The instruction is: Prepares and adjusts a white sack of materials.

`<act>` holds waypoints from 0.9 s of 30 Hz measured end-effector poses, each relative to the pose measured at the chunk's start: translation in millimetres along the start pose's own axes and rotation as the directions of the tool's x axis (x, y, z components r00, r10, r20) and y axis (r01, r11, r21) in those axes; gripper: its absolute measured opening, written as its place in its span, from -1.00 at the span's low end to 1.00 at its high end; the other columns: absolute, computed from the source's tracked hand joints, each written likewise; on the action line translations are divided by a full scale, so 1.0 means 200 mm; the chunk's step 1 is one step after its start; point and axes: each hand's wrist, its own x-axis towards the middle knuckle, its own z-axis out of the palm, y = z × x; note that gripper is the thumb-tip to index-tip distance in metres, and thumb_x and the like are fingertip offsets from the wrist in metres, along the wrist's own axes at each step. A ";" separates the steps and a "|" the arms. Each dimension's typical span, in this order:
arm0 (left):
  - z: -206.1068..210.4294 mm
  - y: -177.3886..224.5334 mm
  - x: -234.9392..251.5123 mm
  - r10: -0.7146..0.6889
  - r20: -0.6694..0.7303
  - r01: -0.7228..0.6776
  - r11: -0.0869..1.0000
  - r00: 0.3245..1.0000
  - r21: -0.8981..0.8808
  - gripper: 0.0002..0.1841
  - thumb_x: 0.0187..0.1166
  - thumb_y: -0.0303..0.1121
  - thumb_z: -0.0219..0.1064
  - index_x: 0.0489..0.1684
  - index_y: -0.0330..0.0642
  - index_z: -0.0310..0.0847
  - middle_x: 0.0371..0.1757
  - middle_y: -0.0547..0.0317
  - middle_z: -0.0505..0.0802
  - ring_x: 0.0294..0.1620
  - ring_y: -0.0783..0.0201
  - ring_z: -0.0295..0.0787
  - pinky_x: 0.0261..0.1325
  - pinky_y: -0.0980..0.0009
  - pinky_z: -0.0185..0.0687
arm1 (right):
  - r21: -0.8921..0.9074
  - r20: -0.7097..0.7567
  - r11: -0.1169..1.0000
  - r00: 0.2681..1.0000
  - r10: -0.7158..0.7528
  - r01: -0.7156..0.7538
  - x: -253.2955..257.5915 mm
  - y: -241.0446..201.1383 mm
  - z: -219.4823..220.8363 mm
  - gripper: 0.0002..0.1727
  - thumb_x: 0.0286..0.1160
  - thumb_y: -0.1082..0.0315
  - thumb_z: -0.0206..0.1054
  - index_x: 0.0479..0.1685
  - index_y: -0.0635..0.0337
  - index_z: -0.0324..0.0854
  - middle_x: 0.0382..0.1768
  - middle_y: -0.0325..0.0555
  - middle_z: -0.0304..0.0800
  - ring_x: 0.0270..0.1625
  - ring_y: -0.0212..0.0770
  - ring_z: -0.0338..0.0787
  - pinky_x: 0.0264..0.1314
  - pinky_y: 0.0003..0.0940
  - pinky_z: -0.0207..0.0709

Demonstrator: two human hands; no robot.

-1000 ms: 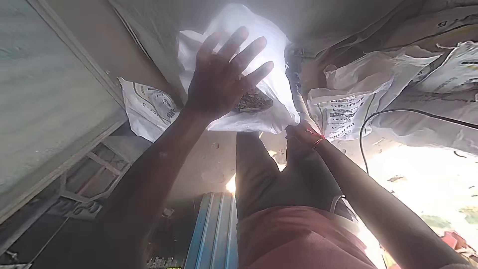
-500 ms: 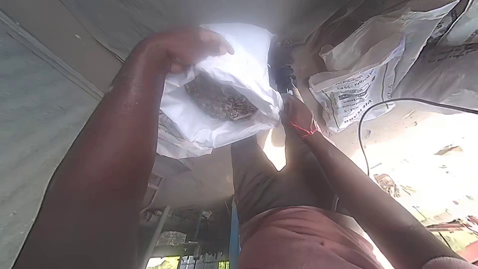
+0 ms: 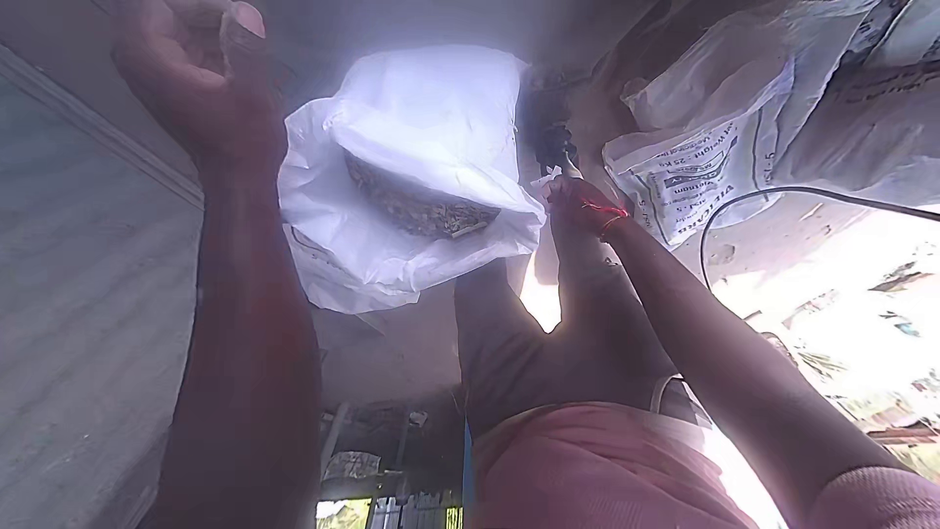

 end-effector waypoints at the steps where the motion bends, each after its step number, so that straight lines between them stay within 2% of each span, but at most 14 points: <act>1: -0.04 0.00 -0.12 0.173 -0.021 -0.174 0.984 0.985 -0.037 -0.49 0.71 -0.01 0.28 0.17 -0.41 0.65 0.16 -0.10 0.83 0.26 0.25 0.75 0.38 0.31 0.59 | 0.017 -0.065 1.000 0.998 -0.001 0.002 -0.04 0.00 0.00 -0.68 0.60 0.54 0.23 0.26 0.26 0.70 0.29 0.22 0.70 0.36 0.11 0.69 0.43 0.14 0.50; 3: -0.08 0.03 -0.32 0.354 0.101 -0.363 0.925 0.930 0.107 -0.30 0.57 0.25 0.31 0.43 -0.19 0.58 0.54 -0.16 0.67 0.66 -0.05 0.48 0.69 0.00 0.26 | 0.056 -0.311 0.981 0.937 -0.158 0.184 -0.11 -0.01 0.04 -0.60 0.59 0.52 0.15 0.36 0.21 0.67 0.34 0.21 0.68 0.39 0.05 0.69 0.46 -0.02 0.54; 5: -0.05 0.05 -0.44 0.347 0.234 -0.404 0.872 0.908 0.276 -0.10 0.40 0.45 0.31 0.66 0.05 0.40 0.77 -0.10 0.44 0.85 -0.16 0.17 0.78 -0.22 -0.01 | -0.054 -0.551 0.876 0.717 -0.427 0.480 -0.14 -0.07 0.10 -0.59 0.58 0.27 0.16 0.29 0.18 0.74 0.23 0.17 0.76 0.28 -0.01 0.73 0.37 -0.11 0.57; 7: 0.01 0.05 -0.46 0.319 0.272 -0.403 0.843 0.908 0.357 -0.21 0.48 0.20 0.38 0.70 0.06 0.34 0.80 -0.15 0.37 0.85 -0.25 0.12 0.74 -0.29 -0.01 | -0.257 -0.540 0.805 0.611 -0.579 0.535 -0.14 -0.21 0.14 -0.31 0.53 -0.21 0.27 0.47 0.10 0.67 0.37 0.18 0.71 0.40 0.11 0.67 0.43 0.06 0.50; 9: 0.10 0.02 -0.41 0.299 0.282 -0.391 0.843 0.912 0.370 -0.45 0.61 -0.20 0.29 0.64 0.06 0.44 0.74 -0.10 0.48 0.78 -0.20 0.28 0.70 -0.21 0.14 | -0.438 -0.388 0.818 0.743 -0.546 0.373 -0.12 -0.36 0.19 0.05 0.16 -0.47 0.42 0.71 -0.07 0.46 0.58 0.16 0.52 0.65 0.18 0.46 0.50 0.16 0.45; 10: 0.13 0.00 -0.36 0.287 0.314 -0.393 0.848 0.905 0.356 -0.54 0.67 -0.33 0.17 0.57 0.04 0.54 0.66 -0.06 0.59 0.69 -0.17 0.44 0.64 -0.18 0.27 | -0.486 -0.324 0.815 0.802 -0.502 0.315 -0.08 -0.41 0.23 0.06 0.09 -0.37 0.53 0.73 -0.10 0.42 0.66 0.15 0.43 0.76 0.20 0.31 0.59 0.22 0.34; 12: 0.13 -0.03 -0.25 0.206 0.449 -0.373 0.870 0.870 0.323 -0.62 0.71 -0.47 0.07 0.35 -0.09 0.73 0.43 -0.10 0.79 0.38 -0.26 0.75 0.33 -0.31 0.55 | -0.510 -0.319 0.808 0.809 -0.495 0.294 0.02 -0.40 0.28 -0.38 0.18 0.12 0.58 0.39 -0.06 0.75 0.60 0.13 0.54 0.77 0.21 0.30 0.58 0.27 0.30; 13: 0.09 -0.05 -0.17 0.122 0.518 -0.334 0.879 0.847 0.340 -0.64 0.77 -0.46 0.04 0.33 -0.12 0.72 0.34 -0.19 0.82 0.27 -0.37 0.79 0.19 -0.43 0.56 | -0.505 -0.346 0.811 0.792 -0.503 0.295 0.07 -0.37 0.28 -0.60 0.30 0.29 0.47 0.19 -0.06 0.86 0.52 0.10 0.63 0.74 0.18 0.37 0.55 0.23 0.32; 15: -0.04 -0.16 -0.03 -0.022 0.560 -0.245 0.884 0.828 0.398 -0.62 0.86 -0.27 -0.01 0.38 -0.16 0.67 0.16 -0.49 0.81 0.13 -0.64 0.73 0.00 -0.64 0.42 | -0.486 -0.390 0.807 0.743 -0.544 0.336 0.11 -0.35 0.22 -0.67 0.38 0.40 0.34 0.05 -0.04 0.91 0.45 0.09 0.72 0.67 0.20 0.47 0.44 0.21 0.44; 18: -0.14 -0.40 -0.01 -0.071 0.416 -0.108 0.914 0.906 0.392 -0.48 0.74 0.03 0.10 0.02 -0.35 0.69 -0.06 -0.56 0.78 0.03 -0.62 0.70 0.01 -0.64 0.39 | -0.444 -0.323 0.791 0.749 -0.579 0.420 0.05 -0.38 0.10 -0.67 0.38 0.38 0.31 0.07 0.04 0.89 0.42 0.16 0.71 0.65 0.28 0.48 0.35 0.29 0.45; 21: -0.15 -0.16 -0.19 -0.237 0.262 0.117 0.907 0.935 0.403 -0.47 0.71 0.08 0.17 0.43 -0.09 0.68 0.23 -0.36 0.82 0.27 -0.39 0.74 0.31 -0.43 0.44 | -0.440 -0.221 0.770 0.775 -0.591 0.462 0.03 -0.38 0.03 -0.70 0.60 0.22 0.26 0.03 0.12 0.88 0.32 0.24 0.74 0.57 0.33 0.54 0.36 0.34 0.44; 23: -0.09 -0.07 -0.34 -0.240 0.191 0.143 0.898 0.952 0.417 -0.28 0.60 0.10 0.31 0.76 0.05 0.35 0.56 -0.18 0.66 0.59 -0.22 0.56 0.58 -0.25 0.34 | -0.448 -0.232 0.767 0.769 -0.596 0.459 0.01 -0.35 0.03 -0.63 0.69 0.12 0.24 -0.02 0.18 0.87 0.32 0.26 0.74 0.55 0.33 0.57 0.40 0.35 0.43; 25: -0.03 -0.09 -0.47 -0.256 0.164 0.144 0.856 0.953 0.497 -0.10 0.48 -0.12 0.44 0.90 0.07 0.05 0.68 -0.20 0.53 0.68 -0.22 0.44 0.61 -0.22 0.30 | -0.470 -0.291 0.775 0.755 -0.587 0.422 -0.03 -0.31 0.02 -0.58 0.72 0.09 0.21 -0.10 0.25 0.86 0.27 0.28 0.77 0.50 0.33 0.62 0.39 0.34 0.45; 27: -0.09 -0.25 -0.53 -0.418 0.163 0.240 0.753 0.894 0.613 -0.22 0.59 -0.29 0.31 0.89 0.08 0.11 0.51 -0.32 0.65 0.53 -0.38 0.56 0.46 -0.35 0.37 | -0.498 -0.342 0.788 0.753 -0.562 0.362 -0.06 -0.26 -0.03 -0.59 0.70 0.16 0.17 -0.13 0.31 0.84 0.24 0.35 0.76 0.45 0.38 0.65 0.33 0.38 0.46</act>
